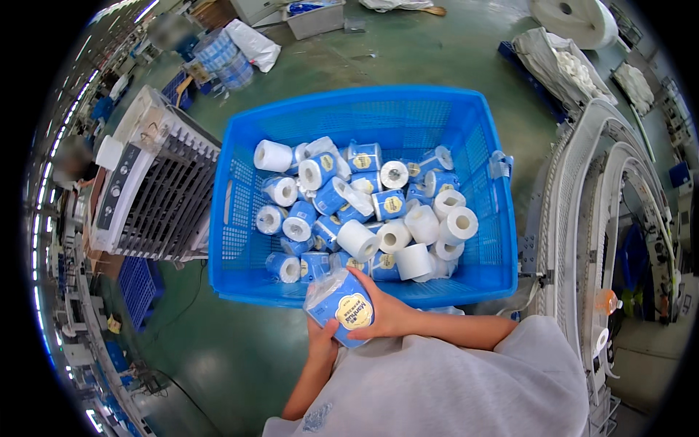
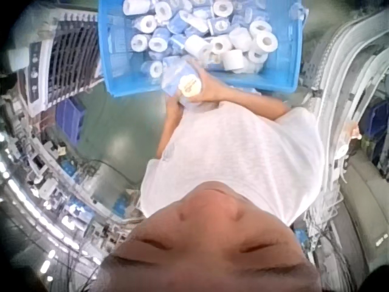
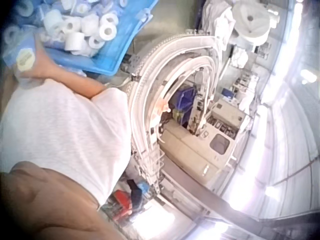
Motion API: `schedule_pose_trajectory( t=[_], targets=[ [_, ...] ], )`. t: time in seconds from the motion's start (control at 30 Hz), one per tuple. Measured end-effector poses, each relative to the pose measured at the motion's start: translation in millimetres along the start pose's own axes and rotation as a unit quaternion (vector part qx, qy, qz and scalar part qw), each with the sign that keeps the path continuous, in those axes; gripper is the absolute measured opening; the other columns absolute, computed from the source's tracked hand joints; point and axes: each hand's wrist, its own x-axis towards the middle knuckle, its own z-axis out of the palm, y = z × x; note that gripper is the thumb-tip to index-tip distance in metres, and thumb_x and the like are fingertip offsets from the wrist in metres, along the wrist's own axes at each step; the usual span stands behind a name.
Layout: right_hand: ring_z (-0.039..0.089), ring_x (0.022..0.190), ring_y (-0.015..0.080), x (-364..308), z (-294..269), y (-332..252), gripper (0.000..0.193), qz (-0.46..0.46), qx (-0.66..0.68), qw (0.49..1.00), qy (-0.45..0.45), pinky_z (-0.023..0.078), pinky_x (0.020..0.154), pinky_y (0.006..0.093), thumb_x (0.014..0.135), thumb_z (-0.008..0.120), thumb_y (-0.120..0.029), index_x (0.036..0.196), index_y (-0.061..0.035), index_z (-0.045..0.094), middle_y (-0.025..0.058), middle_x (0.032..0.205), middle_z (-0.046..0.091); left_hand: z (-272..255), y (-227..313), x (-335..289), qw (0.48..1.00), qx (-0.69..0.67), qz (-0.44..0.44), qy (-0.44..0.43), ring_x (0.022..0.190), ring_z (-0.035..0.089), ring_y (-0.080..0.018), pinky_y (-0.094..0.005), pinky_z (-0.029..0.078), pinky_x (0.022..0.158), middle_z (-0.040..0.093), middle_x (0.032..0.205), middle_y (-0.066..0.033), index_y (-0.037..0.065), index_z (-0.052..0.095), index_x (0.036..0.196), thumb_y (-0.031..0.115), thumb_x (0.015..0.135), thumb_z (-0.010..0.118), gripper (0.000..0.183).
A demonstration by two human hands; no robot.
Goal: The person picks rolls of tissue paper from a blue basket, wraps each roll in plastic packaging, and places the packaged rolls onto a conveyor belt. The process is repeated multiple times throughout the clip.
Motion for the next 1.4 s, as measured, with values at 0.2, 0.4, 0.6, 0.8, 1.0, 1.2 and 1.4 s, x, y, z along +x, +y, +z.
schedule_pose_trajectory(
  t=[0.2, 0.4, 0.6, 0.8, 1.0, 1.2, 1.4],
  targets=[
    [0.034, 0.124, 0.0281, 41, 13, 27, 0.115, 0.162, 0.15, 0.95, -0.223, 0.035, 0.097, 0.0358, 0.064, 0.076, -0.048, 0.142, -0.0107, 0.0, 0.0174, 0.134, 0.032, -53, 22, -21, 0.97, 0.196, 0.137, 0.043, 0.12, 0.04, -0.0251, -0.036, 0.032, 0.1, 0.036, 0.133, -0.0166, -0.001, 0.024, 0.137, 0.064, 0.066, 0.065, 0.105],
    [0.034, 0.124, 0.0265, 54, 45, 3, 0.101, 0.312, 0.169, 0.843, -0.404, 0.037, 0.095, 0.0377, 0.076, 0.054, -0.063, 0.143, -0.014, -0.003, 0.0174, 0.136, 0.027, -87, -1, -78, 0.992, -0.051, 0.035, 0.107, 0.117, 0.045, -0.0284, -0.0399, 0.036, 0.099, 0.042, 0.13, -0.0167, -0.001, 0.03, 0.134, 0.053, 0.074, 0.062, 0.087],
    [0.024, 0.13, 0.0376, 69, 80, 18, 0.095, -0.022, -0.136, 0.894, -0.426, 0.026, 0.104, 0.0405, 0.077, 0.06, -0.055, 0.143, -0.0135, 0.006, 0.0273, 0.138, 0.022, -93, -54, -126, 0.929, -0.285, -0.013, 0.235, 0.112, 0.049, -0.0312, -0.0422, 0.04, 0.096, 0.049, 0.124, -0.0159, 0.002, 0.04, 0.127, 0.048, 0.086, 0.046, 0.062],
    [0.019, 0.132, 0.0376, 84, 137, 36, 0.067, -0.069, -0.117, 0.873, -0.469, 0.023, 0.104, 0.0454, 0.081, 0.057, -0.049, 0.134, -0.0149, 0.035, 0.0238, 0.136, 0.032, -116, -56, -138, 0.914, -0.315, -0.025, 0.254, 0.109, 0.051, -0.0312, -0.0433, 0.043, 0.093, 0.051, 0.121, -0.0156, 0.003, 0.043, 0.126, 0.048, 0.089, 0.04, 0.058],
    [0.015, 0.135, 0.0293, 130, 220, 20, 0.055, -0.023, -0.112, 0.849, -0.517, 0.021, 0.105, 0.042, 0.084, 0.057, -0.036, 0.132, -0.0151, 0.04, 0.018, 0.137, 0.033, -194, -27, -153, 0.92, -0.319, -0.008, 0.226, 0.115, 0.048, -0.0312, -0.0443, 0.039, 0.096, 0.048, 0.126, -0.0156, 0.003, 0.04, 0.129, 0.054, 0.087, 0.039, 0.066],
    [0.036, 0.123, 0.0216, 191, 336, 14, 0.06, 0.145, -0.016, 0.797, -0.586, 0.028, 0.102, 0.0338, 0.084, 0.057, -0.035, 0.136, -0.0144, 0.035, 0.0105, 0.133, 0.04, -312, 3, -196, 0.927, -0.331, 0.005, 0.179, 0.122, 0.04, -0.0292, -0.0438, 0.029, 0.102, 0.042, 0.133, -0.0127, 0.003, 0.036, 0.132, 0.062, 0.085, 0.037, 0.075],
    [0.045, 0.115, 0.0187, 224, 486, 20, 0.058, 0.265, -0.052, 0.829, -0.49, 0.037, 0.095, 0.0325, 0.086, 0.056, -0.032, 0.135, -0.0071, 0.035, 0.0091, 0.127, 0.046, -407, 42, -268, 0.929, -0.271, 0.139, 0.212, 0.128, 0.03, -0.0259, -0.0458, 0.027, 0.104, 0.028, 0.14, -0.0093, 0.01, 0.017, 0.139, 0.061, 0.08, 0.049, 0.084]
  ],
)
